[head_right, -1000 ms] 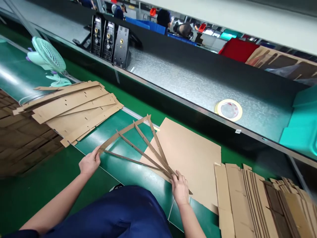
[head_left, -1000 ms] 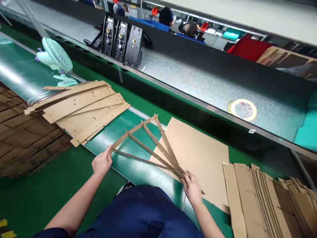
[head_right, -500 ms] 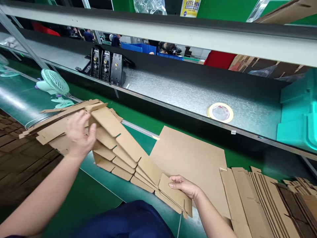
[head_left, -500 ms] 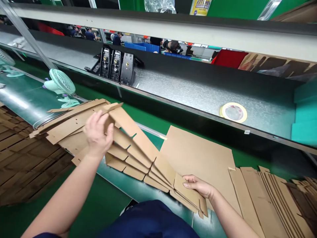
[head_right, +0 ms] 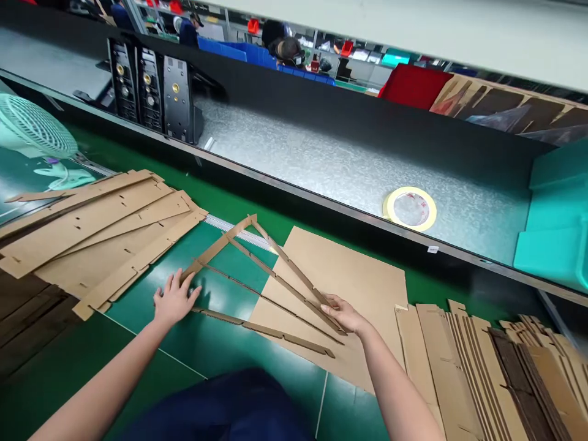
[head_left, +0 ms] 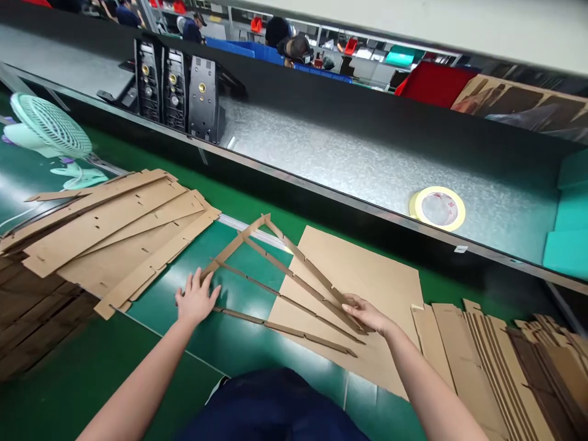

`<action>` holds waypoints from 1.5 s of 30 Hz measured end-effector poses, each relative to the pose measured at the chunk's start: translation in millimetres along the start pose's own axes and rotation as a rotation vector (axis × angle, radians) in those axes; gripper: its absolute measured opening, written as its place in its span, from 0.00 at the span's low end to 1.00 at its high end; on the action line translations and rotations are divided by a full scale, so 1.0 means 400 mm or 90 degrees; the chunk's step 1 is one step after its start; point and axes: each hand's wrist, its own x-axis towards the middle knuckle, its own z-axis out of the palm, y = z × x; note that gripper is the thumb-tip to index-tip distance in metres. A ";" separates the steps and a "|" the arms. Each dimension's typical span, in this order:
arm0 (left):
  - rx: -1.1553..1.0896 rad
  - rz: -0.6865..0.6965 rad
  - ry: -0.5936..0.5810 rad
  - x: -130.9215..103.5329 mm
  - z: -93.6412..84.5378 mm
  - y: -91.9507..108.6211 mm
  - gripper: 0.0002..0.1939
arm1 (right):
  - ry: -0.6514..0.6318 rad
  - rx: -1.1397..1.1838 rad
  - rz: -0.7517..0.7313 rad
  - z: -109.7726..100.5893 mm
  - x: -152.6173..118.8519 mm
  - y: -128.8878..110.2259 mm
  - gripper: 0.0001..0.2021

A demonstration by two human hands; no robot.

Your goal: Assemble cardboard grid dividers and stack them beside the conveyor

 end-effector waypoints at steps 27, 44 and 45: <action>-0.161 0.668 -0.167 -0.299 0.020 0.216 0.16 | 0.250 -0.473 0.036 0.125 -0.028 0.039 0.11; -0.069 0.676 -0.257 -0.353 0.046 0.258 0.16 | 0.304 -0.283 -0.093 0.254 -0.156 0.064 0.19; -0.073 0.689 -0.251 -0.350 0.047 0.255 0.16 | 0.336 -0.274 -0.054 0.224 -0.130 0.058 0.20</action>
